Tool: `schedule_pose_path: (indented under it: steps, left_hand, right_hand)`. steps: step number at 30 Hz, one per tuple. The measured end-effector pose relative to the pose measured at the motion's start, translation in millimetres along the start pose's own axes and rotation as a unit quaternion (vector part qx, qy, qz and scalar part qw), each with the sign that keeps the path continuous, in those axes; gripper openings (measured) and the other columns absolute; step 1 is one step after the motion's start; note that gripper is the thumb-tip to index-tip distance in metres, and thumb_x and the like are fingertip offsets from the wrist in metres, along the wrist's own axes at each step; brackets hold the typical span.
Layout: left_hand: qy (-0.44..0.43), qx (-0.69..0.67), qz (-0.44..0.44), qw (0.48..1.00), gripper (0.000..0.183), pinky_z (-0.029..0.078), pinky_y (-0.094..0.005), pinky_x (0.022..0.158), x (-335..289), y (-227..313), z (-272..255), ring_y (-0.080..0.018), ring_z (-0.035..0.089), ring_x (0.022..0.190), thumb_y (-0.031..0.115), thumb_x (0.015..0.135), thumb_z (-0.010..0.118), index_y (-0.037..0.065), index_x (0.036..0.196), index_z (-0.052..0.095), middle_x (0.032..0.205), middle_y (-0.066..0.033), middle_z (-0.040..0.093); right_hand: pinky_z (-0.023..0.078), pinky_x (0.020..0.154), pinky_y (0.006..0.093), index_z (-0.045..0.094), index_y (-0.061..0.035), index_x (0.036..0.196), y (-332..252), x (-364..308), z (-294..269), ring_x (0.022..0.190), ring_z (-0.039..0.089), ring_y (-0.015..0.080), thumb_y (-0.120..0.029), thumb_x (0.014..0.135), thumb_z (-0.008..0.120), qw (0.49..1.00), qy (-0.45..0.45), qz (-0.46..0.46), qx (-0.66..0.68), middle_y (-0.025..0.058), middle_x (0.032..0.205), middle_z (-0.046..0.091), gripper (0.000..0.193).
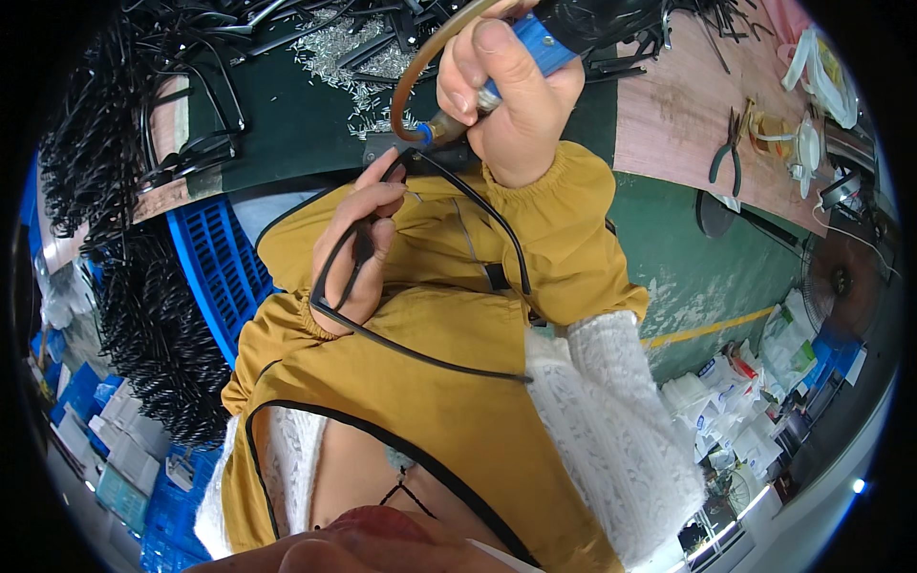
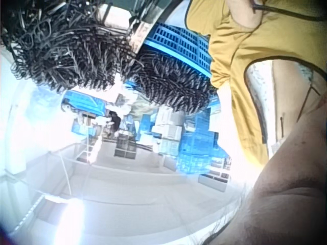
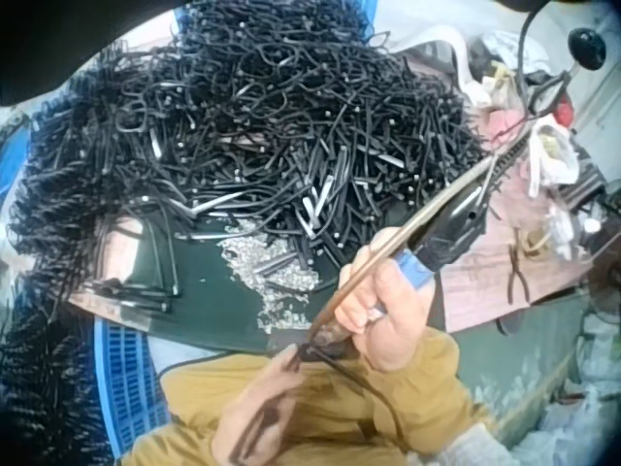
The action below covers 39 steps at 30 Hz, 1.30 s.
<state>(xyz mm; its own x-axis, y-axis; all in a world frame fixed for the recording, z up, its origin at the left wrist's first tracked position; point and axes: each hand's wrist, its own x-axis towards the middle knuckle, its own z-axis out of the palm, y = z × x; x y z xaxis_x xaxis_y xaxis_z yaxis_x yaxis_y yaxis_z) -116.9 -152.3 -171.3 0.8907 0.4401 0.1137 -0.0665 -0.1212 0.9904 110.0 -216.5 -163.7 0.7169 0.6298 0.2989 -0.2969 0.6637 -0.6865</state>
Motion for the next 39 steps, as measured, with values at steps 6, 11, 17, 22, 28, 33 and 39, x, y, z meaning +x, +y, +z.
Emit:
schedule_pose_path:
  steps: [6,11,17,22,28,33,39]
  left_hand:
    - [-0.050,0.093,0.045,0.993,0.049,0.053,-0.0389,0.098,3.3,2.7,-4.5,-0.0451,0.060,0.129,-0.020,0.084,0.058,0.000,0.129,0.058,0.144,-0.0342,0.053]
    - [-0.057,0.120,0.052,0.990,0.052,0.057,-0.0383,0.090,5.0,4.2,-6.2,-0.0429,0.064,0.122,-0.019,0.081,0.059,0.001,0.129,0.059,0.144,-0.0339,0.053]
    - [-0.018,0.118,0.086,0.989,0.050,0.059,-0.0380,0.083,3.3,-9.2,-3.5,-0.0422,0.070,0.112,-0.020,0.077,0.059,0.000,0.123,0.062,0.134,-0.0324,0.061]
    - [0.019,0.106,0.118,0.987,0.045,0.058,-0.0373,0.084,3.7,-16.9,3.3,-0.0435,0.071,0.110,-0.021,0.077,0.058,-0.001,0.117,0.063,0.124,-0.0307,0.068]
    - [-0.013,0.100,0.092,0.991,0.042,0.056,-0.0367,0.086,1.6,-11.8,-5.7,-0.0403,0.070,0.114,-0.017,0.081,0.058,-0.002,0.120,0.063,0.130,-0.0276,0.063]
    - [-0.031,0.038,0.104,0.993,0.029,0.050,-0.0338,0.094,8.9,-7.7,-11.0,-0.0331,0.062,0.119,-0.007,0.091,0.057,0.001,0.118,0.060,0.139,-0.0228,0.056]
    - [0.195,0.013,0.123,0.973,0.017,0.051,-0.0361,0.089,-1.8,12.2,-44.6,-0.0228,0.064,0.100,-0.008,0.092,0.056,0.001,0.106,0.058,0.109,-0.0146,0.064]
  right_hand:
    - [0.035,0.044,0.0249,0.050,-0.0064,0.114,4.5,1.2,11.5,0.053,0.043,0.0116,-0.024,0.099,0.071,1.000,0.024,-0.004,-0.014,0.0019,0.071,0.044,0.031]
    - [0.035,0.045,0.0250,0.049,-0.0057,0.111,0.4,0.7,19.5,0.052,0.042,0.0113,-0.024,0.098,0.072,1.000,0.021,0.018,-0.012,0.0018,0.070,0.043,0.032]
    - [0.035,0.045,0.0250,0.051,-0.0054,0.103,5.6,-2.1,16.6,0.051,0.043,0.0106,-0.019,0.101,0.065,0.995,0.063,0.075,-0.037,0.0015,0.068,0.045,0.020]
    - [0.038,0.048,0.0244,0.056,-0.0072,0.107,3.7,-1.7,8.7,0.059,0.046,0.0104,-0.023,0.105,0.056,0.993,-0.016,0.116,-0.016,0.0011,0.074,0.048,0.016]
    - [0.032,0.049,0.0216,0.053,-0.0103,0.105,-14.2,-18.2,19.5,0.060,0.039,0.0065,-0.028,0.108,0.052,0.998,0.021,0.065,-0.013,-0.0025,0.073,0.040,0.018]
    - [0.031,0.043,0.0248,0.048,-0.0023,0.116,-49.4,-43.8,14.7,0.053,0.044,0.0112,-0.021,0.095,0.069,0.979,-0.087,0.177,-0.042,0.0056,0.075,0.048,0.035]
    - [0.033,0.045,0.0202,0.051,-0.0057,0.122,-65.9,-17.2,-41.6,0.059,0.039,0.0071,-0.021,0.104,0.058,0.989,0.039,0.107,0.090,-0.0017,0.077,0.042,0.025]
